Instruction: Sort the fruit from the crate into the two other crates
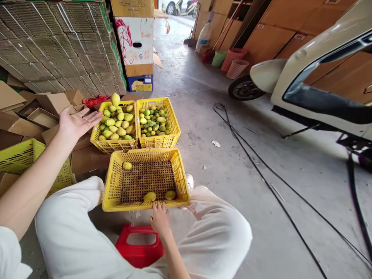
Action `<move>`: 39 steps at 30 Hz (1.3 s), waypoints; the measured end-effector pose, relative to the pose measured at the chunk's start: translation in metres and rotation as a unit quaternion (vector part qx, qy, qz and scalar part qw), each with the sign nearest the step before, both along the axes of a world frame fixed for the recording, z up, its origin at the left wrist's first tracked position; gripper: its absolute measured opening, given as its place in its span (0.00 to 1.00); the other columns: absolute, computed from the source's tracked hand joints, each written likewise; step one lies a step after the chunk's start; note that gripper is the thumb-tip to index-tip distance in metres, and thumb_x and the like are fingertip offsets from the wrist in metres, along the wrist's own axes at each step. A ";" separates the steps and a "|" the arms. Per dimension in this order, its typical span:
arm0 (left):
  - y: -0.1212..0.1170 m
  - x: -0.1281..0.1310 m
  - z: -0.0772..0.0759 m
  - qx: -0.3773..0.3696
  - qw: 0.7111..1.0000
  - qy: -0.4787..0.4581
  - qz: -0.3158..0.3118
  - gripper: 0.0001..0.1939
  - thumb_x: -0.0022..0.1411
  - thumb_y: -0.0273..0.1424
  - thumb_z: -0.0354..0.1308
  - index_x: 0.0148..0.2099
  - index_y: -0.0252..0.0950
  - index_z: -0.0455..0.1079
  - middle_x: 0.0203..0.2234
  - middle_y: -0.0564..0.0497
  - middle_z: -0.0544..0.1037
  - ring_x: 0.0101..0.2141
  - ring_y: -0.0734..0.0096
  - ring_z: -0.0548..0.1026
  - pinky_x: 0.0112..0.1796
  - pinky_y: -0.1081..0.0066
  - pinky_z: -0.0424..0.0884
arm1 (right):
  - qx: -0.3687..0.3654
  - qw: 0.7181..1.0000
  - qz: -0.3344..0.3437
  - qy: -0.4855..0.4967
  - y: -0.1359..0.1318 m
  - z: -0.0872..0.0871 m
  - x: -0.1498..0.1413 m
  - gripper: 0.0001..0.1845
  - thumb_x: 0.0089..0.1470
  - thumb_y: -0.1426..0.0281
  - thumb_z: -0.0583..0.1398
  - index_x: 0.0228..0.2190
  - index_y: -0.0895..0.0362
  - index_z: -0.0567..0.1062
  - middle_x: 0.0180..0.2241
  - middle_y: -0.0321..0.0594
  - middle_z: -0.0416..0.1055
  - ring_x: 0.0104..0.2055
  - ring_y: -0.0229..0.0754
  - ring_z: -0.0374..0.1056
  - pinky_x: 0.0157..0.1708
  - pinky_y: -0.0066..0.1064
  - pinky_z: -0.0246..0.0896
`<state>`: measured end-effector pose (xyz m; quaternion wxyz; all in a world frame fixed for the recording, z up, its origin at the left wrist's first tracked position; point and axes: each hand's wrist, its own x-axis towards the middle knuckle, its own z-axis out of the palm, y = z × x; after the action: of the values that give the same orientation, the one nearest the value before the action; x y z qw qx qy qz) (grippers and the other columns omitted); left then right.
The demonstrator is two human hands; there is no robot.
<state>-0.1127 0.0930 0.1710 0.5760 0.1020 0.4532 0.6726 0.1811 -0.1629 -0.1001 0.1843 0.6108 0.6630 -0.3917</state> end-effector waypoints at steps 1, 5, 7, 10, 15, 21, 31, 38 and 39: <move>-0.007 -0.003 -0.002 -0.007 1.000 0.015 -0.002 0.29 0.75 0.42 0.41 0.69 0.29 0.57 0.59 0.36 0.70 0.58 0.55 0.74 0.45 0.61 0.80 | 0.002 1.000 0.001 0.002 0.000 0.001 0.001 0.38 0.62 0.70 0.57 0.72 0.60 0.59 0.73 0.51 0.55 0.77 0.65 0.42 0.71 0.57 0.47; -0.033 -0.015 -0.020 -0.081 0.995 0.061 -0.004 0.24 0.73 0.40 0.43 0.61 0.31 0.66 0.48 0.37 0.78 0.53 0.54 0.76 0.42 0.60 0.79 | 0.011 1.000 0.004 0.006 0.001 0.002 0.004 0.37 0.63 0.71 0.57 0.71 0.59 0.60 0.73 0.51 0.56 0.76 0.64 0.44 0.71 0.55 0.48; -0.045 -0.020 -0.030 -0.116 0.990 0.075 -0.012 0.21 0.72 0.39 0.45 0.55 0.32 0.70 0.43 0.38 0.80 0.50 0.56 0.77 0.41 0.62 0.79 | 0.014 1.000 0.006 0.007 0.001 0.003 0.004 0.37 0.63 0.70 0.57 0.71 0.60 0.61 0.72 0.51 0.57 0.76 0.64 0.45 0.71 0.53 0.49; -0.062 -0.026 -0.043 -0.164 0.981 0.097 -0.025 0.15 0.70 0.37 0.47 0.47 0.32 0.71 0.37 0.42 0.80 0.44 0.61 0.79 0.40 0.64 0.79 | 0.020 1.000 0.009 0.006 0.001 0.004 0.004 0.35 0.63 0.70 0.57 0.70 0.60 0.62 0.72 0.52 0.58 0.75 0.63 0.46 0.70 0.52 0.48; -0.079 -0.025 -0.075 -0.232 0.966 0.104 -0.054 0.09 0.65 0.26 0.50 0.41 0.32 0.72 0.33 0.41 0.80 0.36 0.62 0.81 0.34 0.65 0.80 | 0.032 0.999 0.014 -0.001 0.006 0.007 0.003 0.30 0.65 0.69 0.58 0.66 0.60 0.68 0.68 0.55 0.65 0.73 0.62 0.53 0.68 0.50 0.52; -0.073 -0.008 -0.149 -0.315 0.924 0.171 -0.131 0.10 0.66 0.24 0.50 0.34 0.33 0.70 0.31 0.43 0.79 0.32 0.67 0.80 0.34 0.70 0.78 | 0.008 1.000 0.021 -0.021 0.056 -0.013 0.013 0.18 0.70 0.65 0.57 0.56 0.60 0.75 0.51 0.52 0.78 0.55 0.54 0.74 0.56 0.46 0.69; -0.103 0.083 -0.353 -0.367 0.769 0.336 -0.402 0.18 0.72 0.39 0.60 0.60 0.39 0.71 0.57 0.42 0.74 0.51 0.59 0.77 0.51 0.54 0.77 | -0.071 0.987 0.092 -0.111 0.144 -0.113 0.076 0.20 0.67 0.62 0.63 0.56 0.57 0.73 0.56 0.47 0.72 0.53 0.49 0.74 0.51 0.47 0.74; -0.157 0.146 -0.443 -0.314 0.644 0.383 -0.583 0.20 0.71 0.39 0.61 0.61 0.38 0.71 0.57 0.42 0.74 0.52 0.58 0.77 0.51 0.53 0.77 | -0.083 0.980 0.143 -0.107 0.133 -0.174 0.071 0.20 0.67 0.62 0.63 0.57 0.57 0.73 0.57 0.48 0.72 0.53 0.49 0.73 0.52 0.48 0.74; -0.162 0.153 -0.450 -0.314 0.634 0.392 -0.588 0.20 0.71 0.38 0.61 0.61 0.38 0.71 0.58 0.42 0.74 0.52 0.58 0.76 0.51 0.53 0.77 | -0.088 0.980 0.143 -0.104 0.129 -0.180 0.070 0.20 0.67 0.62 0.63 0.57 0.57 0.73 0.57 0.48 0.72 0.53 0.49 0.73 0.52 0.48 0.74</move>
<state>0.0398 -0.0691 -0.2785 0.6147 0.4142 0.6646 -0.0946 0.2510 -0.0334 -0.2800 0.3593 0.5285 0.6835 -0.3528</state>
